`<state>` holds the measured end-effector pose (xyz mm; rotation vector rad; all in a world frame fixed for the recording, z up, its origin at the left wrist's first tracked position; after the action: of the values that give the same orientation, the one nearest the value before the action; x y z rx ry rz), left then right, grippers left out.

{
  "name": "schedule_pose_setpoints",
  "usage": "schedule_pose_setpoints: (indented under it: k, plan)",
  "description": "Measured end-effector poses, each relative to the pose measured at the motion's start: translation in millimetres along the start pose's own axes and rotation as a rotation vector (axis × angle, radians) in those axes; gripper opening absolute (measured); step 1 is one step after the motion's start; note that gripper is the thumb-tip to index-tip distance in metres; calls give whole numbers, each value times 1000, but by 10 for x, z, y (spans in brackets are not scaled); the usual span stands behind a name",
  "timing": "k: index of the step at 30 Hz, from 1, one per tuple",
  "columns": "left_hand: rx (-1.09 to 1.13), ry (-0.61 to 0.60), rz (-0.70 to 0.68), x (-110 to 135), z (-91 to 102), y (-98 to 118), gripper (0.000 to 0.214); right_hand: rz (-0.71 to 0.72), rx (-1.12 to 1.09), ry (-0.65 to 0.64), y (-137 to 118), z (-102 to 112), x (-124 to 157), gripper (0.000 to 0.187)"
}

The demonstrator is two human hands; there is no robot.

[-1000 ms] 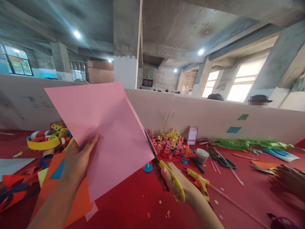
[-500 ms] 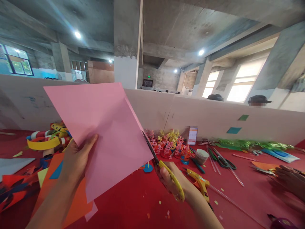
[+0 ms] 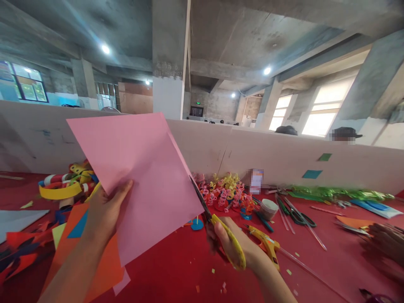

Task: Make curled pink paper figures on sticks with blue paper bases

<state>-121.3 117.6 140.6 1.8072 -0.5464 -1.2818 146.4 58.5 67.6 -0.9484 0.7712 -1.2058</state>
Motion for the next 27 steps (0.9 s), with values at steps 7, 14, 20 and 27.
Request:
schedule_pose_setpoints:
  k: [7, 14, 20, 27]
  plan:
    - [33, -76, 84, 54, -118, -191, 38, 62, 112, -3, 31, -5, -29, 67]
    - [104, -71, 119, 94, -160, -212, 44, 55, 43, 15, 67, 11, -64, 69]
    - [49, -72, 47, 63, -120, -152, 43, 46, -188, 32, 119, -20, -142, 59]
    - [36, -72, 24, 60, -103, -119, 42, 52, -210, 46, 109, -36, -155, 58]
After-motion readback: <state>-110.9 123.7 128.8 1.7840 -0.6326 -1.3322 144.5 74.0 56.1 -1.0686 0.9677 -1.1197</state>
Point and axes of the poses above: each hand's wrist, its own x-axis away from the middle knuckle, its own z-axis out of the back of the hand, y = z × x, the point moved 10 cm from there along -x, towards the middle knuckle, and after that the axes turned 13 degrees about -z, right-handed, at the moved point
